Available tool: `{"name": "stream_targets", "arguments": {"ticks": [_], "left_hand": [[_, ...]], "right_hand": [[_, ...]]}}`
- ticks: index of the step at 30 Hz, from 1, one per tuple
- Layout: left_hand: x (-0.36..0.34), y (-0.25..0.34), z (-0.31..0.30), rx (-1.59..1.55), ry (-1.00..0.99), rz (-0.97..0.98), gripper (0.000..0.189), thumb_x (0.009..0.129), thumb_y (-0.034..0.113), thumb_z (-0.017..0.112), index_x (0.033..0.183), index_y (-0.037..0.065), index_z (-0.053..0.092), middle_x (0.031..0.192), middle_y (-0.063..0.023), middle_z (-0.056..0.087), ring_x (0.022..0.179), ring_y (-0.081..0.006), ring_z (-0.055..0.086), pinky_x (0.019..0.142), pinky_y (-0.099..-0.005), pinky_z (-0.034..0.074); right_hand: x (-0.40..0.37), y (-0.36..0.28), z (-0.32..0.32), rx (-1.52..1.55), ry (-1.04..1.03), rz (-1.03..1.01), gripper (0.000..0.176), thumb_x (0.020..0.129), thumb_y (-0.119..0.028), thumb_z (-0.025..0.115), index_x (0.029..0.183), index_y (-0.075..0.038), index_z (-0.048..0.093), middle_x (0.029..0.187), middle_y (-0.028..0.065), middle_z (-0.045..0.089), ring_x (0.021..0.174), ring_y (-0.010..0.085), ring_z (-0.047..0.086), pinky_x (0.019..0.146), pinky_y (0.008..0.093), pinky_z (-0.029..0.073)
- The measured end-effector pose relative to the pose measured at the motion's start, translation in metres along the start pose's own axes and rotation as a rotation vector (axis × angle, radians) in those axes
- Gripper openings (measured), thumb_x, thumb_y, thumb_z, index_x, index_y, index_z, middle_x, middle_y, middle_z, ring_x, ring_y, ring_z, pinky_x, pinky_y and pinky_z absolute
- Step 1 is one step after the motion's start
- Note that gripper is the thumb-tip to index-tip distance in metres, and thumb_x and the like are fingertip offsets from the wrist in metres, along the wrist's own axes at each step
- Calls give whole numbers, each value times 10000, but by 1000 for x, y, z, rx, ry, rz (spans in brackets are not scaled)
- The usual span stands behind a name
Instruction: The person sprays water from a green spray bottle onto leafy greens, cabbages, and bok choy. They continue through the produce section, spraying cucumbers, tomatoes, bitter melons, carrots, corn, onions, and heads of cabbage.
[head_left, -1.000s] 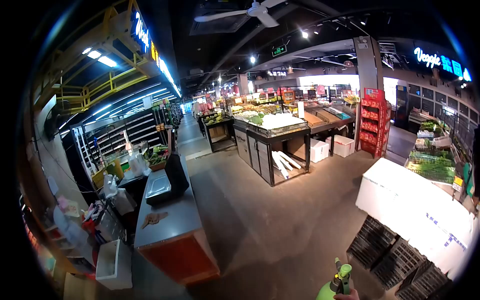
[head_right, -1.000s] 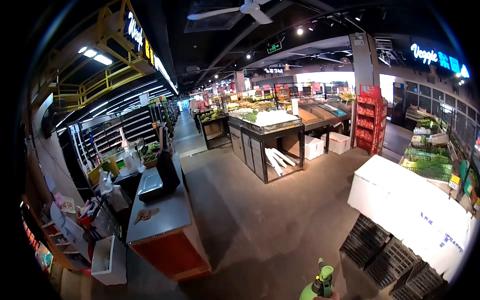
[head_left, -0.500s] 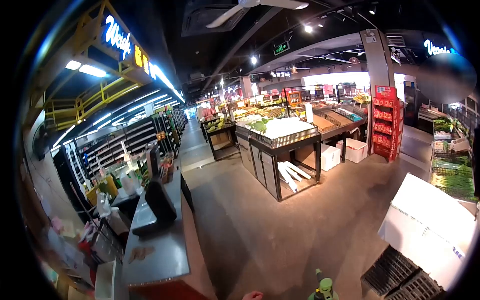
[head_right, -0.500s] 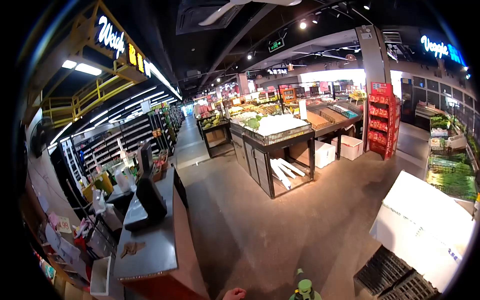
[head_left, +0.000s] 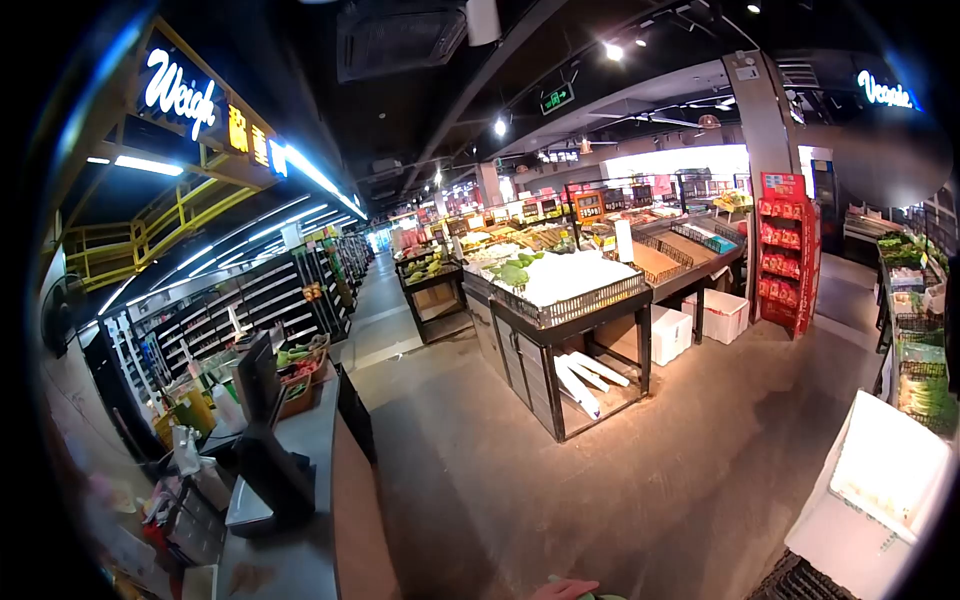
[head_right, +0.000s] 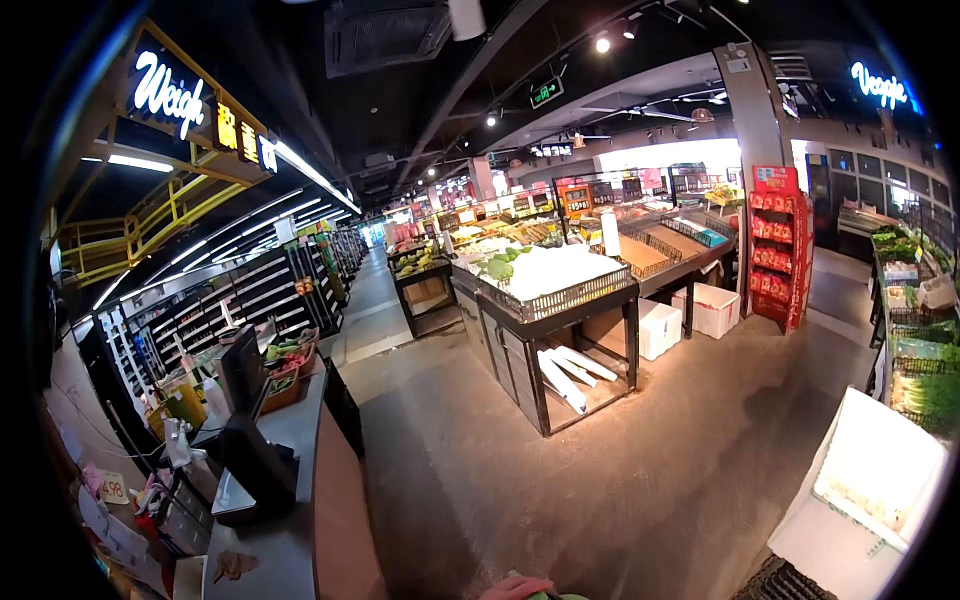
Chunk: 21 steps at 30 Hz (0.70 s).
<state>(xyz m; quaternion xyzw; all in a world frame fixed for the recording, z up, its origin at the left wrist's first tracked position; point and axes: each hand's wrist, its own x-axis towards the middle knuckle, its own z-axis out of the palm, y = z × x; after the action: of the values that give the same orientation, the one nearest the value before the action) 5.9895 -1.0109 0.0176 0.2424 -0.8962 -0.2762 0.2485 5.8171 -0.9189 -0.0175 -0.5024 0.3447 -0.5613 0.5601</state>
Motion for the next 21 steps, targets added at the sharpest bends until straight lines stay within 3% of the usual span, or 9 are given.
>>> {"name": "stream_targets", "arguments": {"ticks": [3,6,9,13,16,19,21], "left_hand": [[39,-45,-21,-63,-92,-27,394,809,328,580,1112,82,522,1087,-118,545,1027,-300,504,878,-375,414],[91,-77,-51,-633,-209,-513,394,787,363,595,1064,89,535,1039,-104,567,978,-289,533,828,-373,439],[138,-130,-71,111,-165,-77,368,760,373,613,990,94,545,958,-84,587,909,-276,559,777,-370,456],[194,-201,-68,-122,-119,-56,311,735,332,634,922,98,550,863,-74,585,846,-265,572,731,-356,460],[234,-220,-70,-489,-59,-243,280,727,311,640,890,101,551,853,-83,580,837,-272,570,704,-360,460],[281,-217,-95,-80,15,-58,251,710,279,648,857,97,557,845,-91,578,818,-284,566,689,-360,461],[320,-231,-104,-29,-54,-92,248,702,263,648,856,87,564,847,-97,576,800,-293,562,687,-360,461]], "right_hand": [[57,13,-20,-175,41,-86,560,578,-103,711,1094,-47,501,976,54,570,932,191,544,834,343,425],[121,12,-35,-424,82,-207,478,584,-121,690,1035,-41,553,841,75,601,866,212,576,798,351,439],[174,6,-45,-438,146,-110,473,582,-126,692,1027,-39,556,833,77,601,860,208,576,789,349,441],[232,2,-58,-357,216,91,467,579,-133,694,1016,-36,559,823,80,601,851,204,577,778,346,443],[276,1,-78,-331,237,193,463,578,-138,696,1008,-34,561,815,83,601,844,200,578,769,344,445],[317,4,-104,-329,233,277,459,576,-143,698,1000,-32,563,808,85,601,837,196,579,761,342,447],[345,6,-126,-331,216,333,456,574,-146,699,994,-31,564,803,87,601,833,194,579,755,340,448]]}}
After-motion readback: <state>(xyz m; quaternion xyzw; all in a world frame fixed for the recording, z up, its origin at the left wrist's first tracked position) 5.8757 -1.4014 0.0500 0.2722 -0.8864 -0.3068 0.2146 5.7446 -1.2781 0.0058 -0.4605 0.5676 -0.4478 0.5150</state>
